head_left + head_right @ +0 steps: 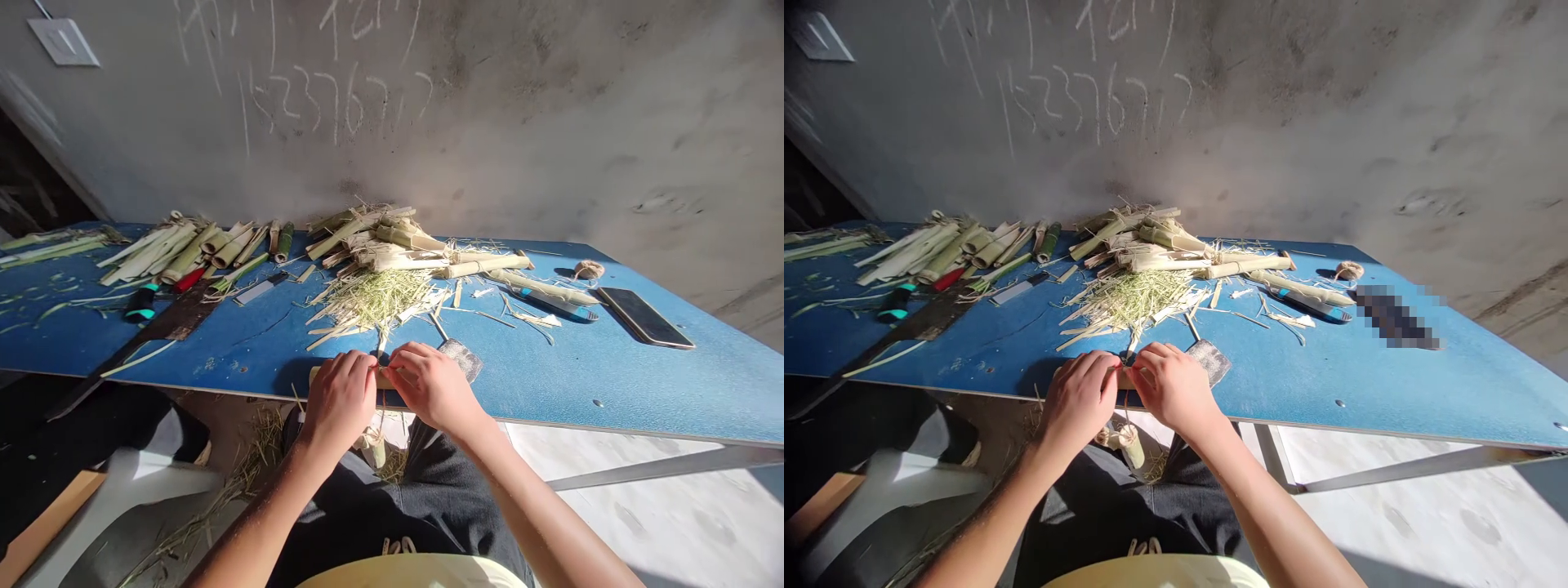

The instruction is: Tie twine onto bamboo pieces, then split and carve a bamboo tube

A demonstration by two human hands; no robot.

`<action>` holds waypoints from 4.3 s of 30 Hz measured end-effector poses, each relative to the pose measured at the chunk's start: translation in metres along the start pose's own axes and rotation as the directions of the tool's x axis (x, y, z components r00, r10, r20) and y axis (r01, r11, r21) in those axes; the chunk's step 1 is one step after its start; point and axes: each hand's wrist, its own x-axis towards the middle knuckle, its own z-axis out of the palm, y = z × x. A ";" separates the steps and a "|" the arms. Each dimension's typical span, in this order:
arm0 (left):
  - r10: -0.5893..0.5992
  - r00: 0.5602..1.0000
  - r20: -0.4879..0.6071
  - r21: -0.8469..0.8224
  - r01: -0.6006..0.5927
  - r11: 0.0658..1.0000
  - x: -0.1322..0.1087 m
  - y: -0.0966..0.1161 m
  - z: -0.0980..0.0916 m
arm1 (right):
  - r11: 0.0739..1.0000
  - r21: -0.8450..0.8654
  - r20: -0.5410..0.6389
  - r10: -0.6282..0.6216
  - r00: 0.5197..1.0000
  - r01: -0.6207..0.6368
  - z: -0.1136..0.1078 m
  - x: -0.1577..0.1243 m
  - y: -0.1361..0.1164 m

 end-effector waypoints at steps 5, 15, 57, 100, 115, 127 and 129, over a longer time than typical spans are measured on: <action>-0.025 1.000 0.004 -0.076 0.025 0.997 -0.002 -0.005 0.000 | 0.996 0.030 0.005 0.085 0.996 -0.085 0.003 0.001 -0.005; -0.058 0.998 0.037 -0.146 0.063 0.987 -0.002 -0.015 0.005 | 0.999 0.017 0.013 0.031 0.999 -0.032 0.002 -0.002 -0.009; -0.093 0.995 0.045 -0.064 0.095 0.993 -0.002 -0.009 0.004 | 0.996 0.066 0.012 0.059 0.998 -0.060 0.009 0.000 -0.008; -0.113 0.993 0.028 -0.085 0.115 0.990 -0.004 -0.011 0.004 | 0.998 0.052 -0.010 0.040 0.999 -0.039 0.008 -0.006 -0.007; -0.134 0.991 0.027 -0.103 0.137 0.985 -0.002 -0.008 0.003 | 0.998 0.064 0.018 0.028 0.999 -0.029 0.011 -0.005 -0.004; -0.137 0.990 0.038 -0.080 0.140 0.987 -0.004 -0.011 0.004 | 0.999 0.041 -0.012 0.023 1.000 -0.023 0.012 -0.005 -0.005; -0.135 0.990 0.036 -0.078 0.138 0.987 -0.005 -0.011 0.005 | 0.999 0.036 -0.011 0.026 1.000 -0.026 0.011 -0.005 -0.005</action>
